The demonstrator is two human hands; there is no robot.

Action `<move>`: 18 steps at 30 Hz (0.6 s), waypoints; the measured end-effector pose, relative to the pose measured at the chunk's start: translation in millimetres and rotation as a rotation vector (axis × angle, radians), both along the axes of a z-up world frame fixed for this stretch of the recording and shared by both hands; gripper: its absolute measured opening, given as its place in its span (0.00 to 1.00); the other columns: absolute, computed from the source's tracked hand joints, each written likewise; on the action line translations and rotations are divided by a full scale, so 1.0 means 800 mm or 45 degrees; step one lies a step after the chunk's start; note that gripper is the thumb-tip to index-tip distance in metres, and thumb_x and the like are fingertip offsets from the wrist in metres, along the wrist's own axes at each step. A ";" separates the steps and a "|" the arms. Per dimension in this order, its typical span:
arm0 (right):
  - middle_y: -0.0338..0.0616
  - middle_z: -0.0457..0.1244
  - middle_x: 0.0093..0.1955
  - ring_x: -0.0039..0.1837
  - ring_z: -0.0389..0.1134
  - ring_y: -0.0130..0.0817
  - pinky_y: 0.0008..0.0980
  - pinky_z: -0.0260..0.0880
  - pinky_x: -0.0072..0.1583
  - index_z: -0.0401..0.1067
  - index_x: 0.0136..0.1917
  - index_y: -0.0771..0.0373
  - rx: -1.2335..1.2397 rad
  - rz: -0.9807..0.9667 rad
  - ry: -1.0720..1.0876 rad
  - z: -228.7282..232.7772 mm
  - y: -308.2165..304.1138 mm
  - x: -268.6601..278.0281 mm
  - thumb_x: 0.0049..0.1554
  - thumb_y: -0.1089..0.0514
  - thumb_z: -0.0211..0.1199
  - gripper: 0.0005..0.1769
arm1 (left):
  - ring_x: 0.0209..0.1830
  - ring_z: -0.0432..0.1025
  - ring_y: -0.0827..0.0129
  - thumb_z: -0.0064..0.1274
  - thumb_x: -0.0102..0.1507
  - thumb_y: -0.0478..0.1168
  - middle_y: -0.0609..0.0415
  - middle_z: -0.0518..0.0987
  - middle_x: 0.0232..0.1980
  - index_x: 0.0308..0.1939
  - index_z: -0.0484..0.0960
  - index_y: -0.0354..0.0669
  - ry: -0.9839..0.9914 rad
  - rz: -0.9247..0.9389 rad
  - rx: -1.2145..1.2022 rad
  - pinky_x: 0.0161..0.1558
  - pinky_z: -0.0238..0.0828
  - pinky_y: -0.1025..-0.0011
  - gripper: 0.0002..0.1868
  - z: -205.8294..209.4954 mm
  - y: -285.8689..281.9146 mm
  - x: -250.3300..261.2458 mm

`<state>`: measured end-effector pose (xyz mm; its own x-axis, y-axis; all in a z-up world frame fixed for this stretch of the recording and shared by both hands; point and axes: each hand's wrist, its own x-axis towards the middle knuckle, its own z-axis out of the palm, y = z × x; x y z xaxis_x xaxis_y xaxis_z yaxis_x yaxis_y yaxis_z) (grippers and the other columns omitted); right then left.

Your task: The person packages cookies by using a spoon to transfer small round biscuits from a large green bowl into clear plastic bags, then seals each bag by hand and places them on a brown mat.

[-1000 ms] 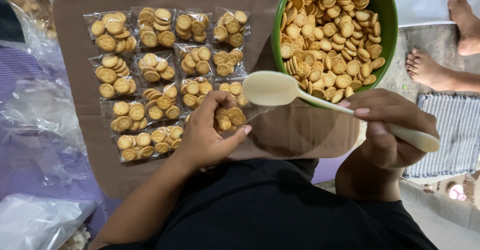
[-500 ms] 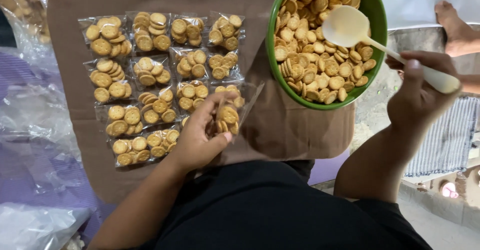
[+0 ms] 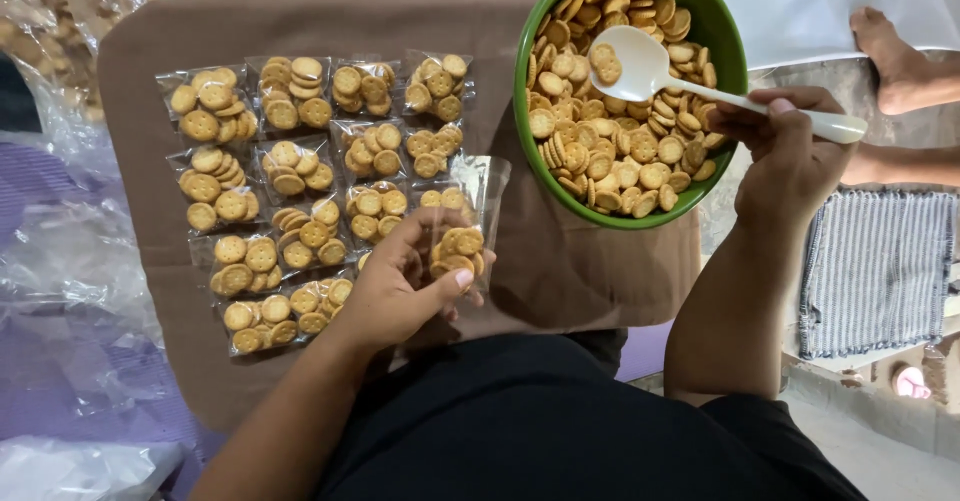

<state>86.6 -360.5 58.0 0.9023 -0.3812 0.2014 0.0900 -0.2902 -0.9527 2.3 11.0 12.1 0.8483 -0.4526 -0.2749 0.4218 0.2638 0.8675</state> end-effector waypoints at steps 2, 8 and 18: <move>0.55 0.67 0.38 0.42 0.77 0.47 0.37 0.86 0.47 0.71 0.49 0.67 0.052 -0.022 -0.034 -0.005 -0.011 0.001 0.65 0.65 0.49 0.10 | 0.37 0.84 0.65 0.57 0.62 0.36 0.43 0.86 0.49 0.62 0.72 0.44 0.005 0.011 -0.033 0.31 0.82 0.75 0.24 0.002 -0.003 0.003; 0.49 0.63 0.36 0.40 0.74 0.51 0.42 0.83 0.43 0.72 0.46 0.67 0.136 0.024 -0.201 -0.007 -0.024 -0.015 0.64 0.64 0.53 0.08 | 0.40 0.83 0.67 0.58 0.62 0.35 0.48 0.86 0.49 0.64 0.76 0.39 -0.097 -0.002 0.046 0.41 0.87 0.72 0.25 0.000 -0.005 0.005; 0.49 0.64 0.44 0.45 0.74 0.54 0.44 0.86 0.46 0.66 0.44 0.67 0.146 0.397 -0.353 0.024 0.031 -0.053 0.64 0.68 0.46 0.08 | 0.60 0.78 0.68 0.59 0.59 0.40 0.52 0.82 0.63 0.66 0.76 0.47 -0.378 0.078 0.542 0.60 0.73 0.74 0.29 0.002 -0.008 0.004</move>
<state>44.2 -335.9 77.5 0.8956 -0.1330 0.4245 0.4137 -0.1019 -0.9047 5.1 4.8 13.7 0.9392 -0.2999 -0.1675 0.1364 -0.1219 0.9831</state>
